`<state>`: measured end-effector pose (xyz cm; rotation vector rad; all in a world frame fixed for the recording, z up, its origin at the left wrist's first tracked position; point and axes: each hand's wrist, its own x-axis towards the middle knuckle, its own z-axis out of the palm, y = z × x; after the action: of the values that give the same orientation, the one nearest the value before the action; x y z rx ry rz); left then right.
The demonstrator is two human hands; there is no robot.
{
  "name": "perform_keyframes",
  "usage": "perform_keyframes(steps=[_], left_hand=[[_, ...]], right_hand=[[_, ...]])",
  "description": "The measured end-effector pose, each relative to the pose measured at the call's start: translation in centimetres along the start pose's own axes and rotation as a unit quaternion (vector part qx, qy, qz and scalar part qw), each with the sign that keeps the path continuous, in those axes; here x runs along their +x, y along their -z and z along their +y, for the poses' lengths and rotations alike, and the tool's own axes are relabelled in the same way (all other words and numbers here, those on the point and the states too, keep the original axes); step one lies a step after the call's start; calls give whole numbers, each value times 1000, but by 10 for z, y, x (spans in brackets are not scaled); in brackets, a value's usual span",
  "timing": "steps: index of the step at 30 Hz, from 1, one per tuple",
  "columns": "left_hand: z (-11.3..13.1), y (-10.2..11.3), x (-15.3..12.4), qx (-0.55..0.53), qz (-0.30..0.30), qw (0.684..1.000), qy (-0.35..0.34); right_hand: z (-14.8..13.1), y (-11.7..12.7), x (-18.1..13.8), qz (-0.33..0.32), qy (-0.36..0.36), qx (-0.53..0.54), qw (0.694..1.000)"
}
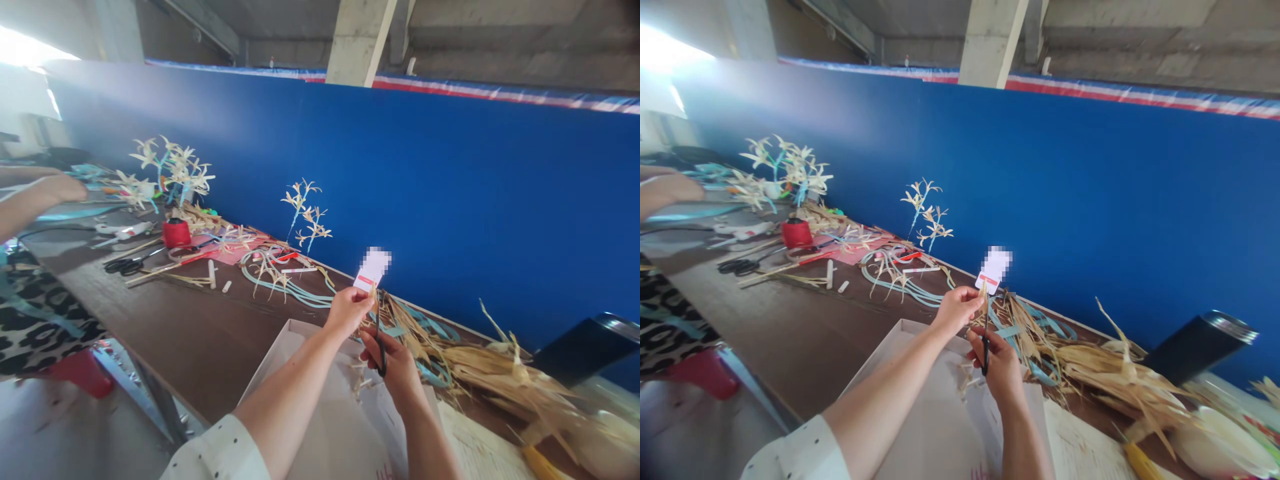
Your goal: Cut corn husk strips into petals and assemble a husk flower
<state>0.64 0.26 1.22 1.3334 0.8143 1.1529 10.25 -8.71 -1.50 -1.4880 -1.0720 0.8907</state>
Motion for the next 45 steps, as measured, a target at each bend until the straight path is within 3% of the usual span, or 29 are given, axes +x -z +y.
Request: perform_keyframes(steps=[24, 33, 45], left_hand=[[-1, 5, 3, 10, -5, 1000, 12], [-2, 6, -1, 28, -76, 997, 9], [-2, 6, 0, -23, -86, 994, 58]], right_hand=[[-1, 1, -2, -2, 7, -36, 999], [3, 3, 0, 14, 1, -4, 1000], [3, 3, 2, 11, 14, -6, 1000]])
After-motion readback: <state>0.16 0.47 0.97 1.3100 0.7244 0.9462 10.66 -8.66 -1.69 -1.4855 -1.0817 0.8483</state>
